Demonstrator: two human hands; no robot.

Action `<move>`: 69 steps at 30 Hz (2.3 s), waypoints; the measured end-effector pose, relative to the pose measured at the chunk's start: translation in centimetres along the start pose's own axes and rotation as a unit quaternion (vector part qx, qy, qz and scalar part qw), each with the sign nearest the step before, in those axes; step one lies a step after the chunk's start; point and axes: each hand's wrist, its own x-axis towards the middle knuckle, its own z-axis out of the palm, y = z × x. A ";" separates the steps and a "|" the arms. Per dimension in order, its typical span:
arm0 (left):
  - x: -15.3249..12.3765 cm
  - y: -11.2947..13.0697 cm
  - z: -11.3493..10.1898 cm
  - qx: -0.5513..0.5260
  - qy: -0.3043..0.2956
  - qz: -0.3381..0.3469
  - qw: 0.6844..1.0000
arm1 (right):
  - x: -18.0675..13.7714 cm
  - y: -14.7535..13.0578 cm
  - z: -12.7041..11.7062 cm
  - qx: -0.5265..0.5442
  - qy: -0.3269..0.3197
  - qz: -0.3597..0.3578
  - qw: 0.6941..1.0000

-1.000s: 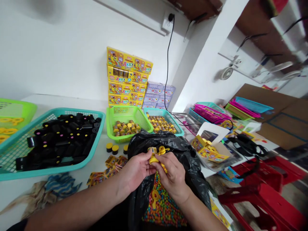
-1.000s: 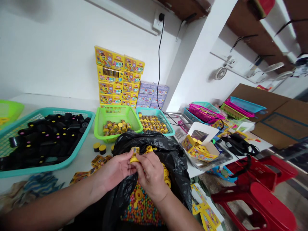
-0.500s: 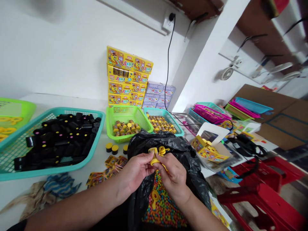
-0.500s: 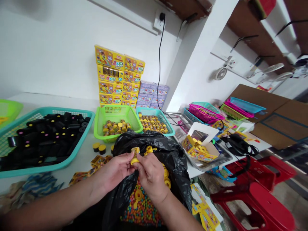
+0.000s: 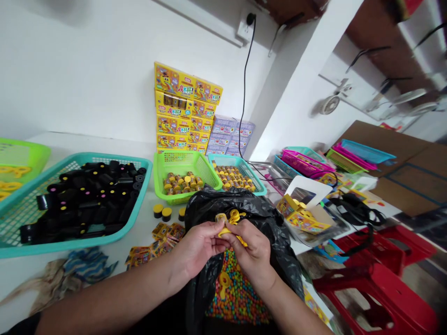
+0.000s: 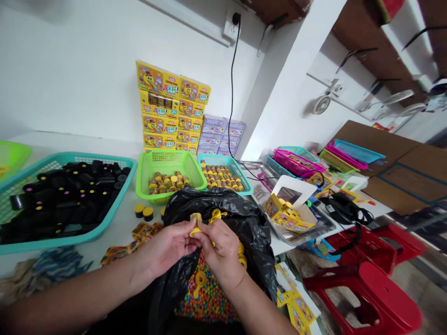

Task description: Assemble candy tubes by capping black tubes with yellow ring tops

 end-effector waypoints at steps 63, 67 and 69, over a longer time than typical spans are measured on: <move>0.5 1.2 0.2 0.045 0.014 0.029 0.998 | 0.1 0.0 -0.4 -0.051 -0.013 -0.044 0.998; 0.6 1.4 0.0 0.105 0.017 0.069 0.992 | 0.1 0.2 -0.6 -0.093 -0.053 -0.076 0.991; 0.6 1.6 0.0 0.143 0.025 0.087 0.986 | 0.1 0.2 -0.6 -0.116 -0.067 -0.090 0.987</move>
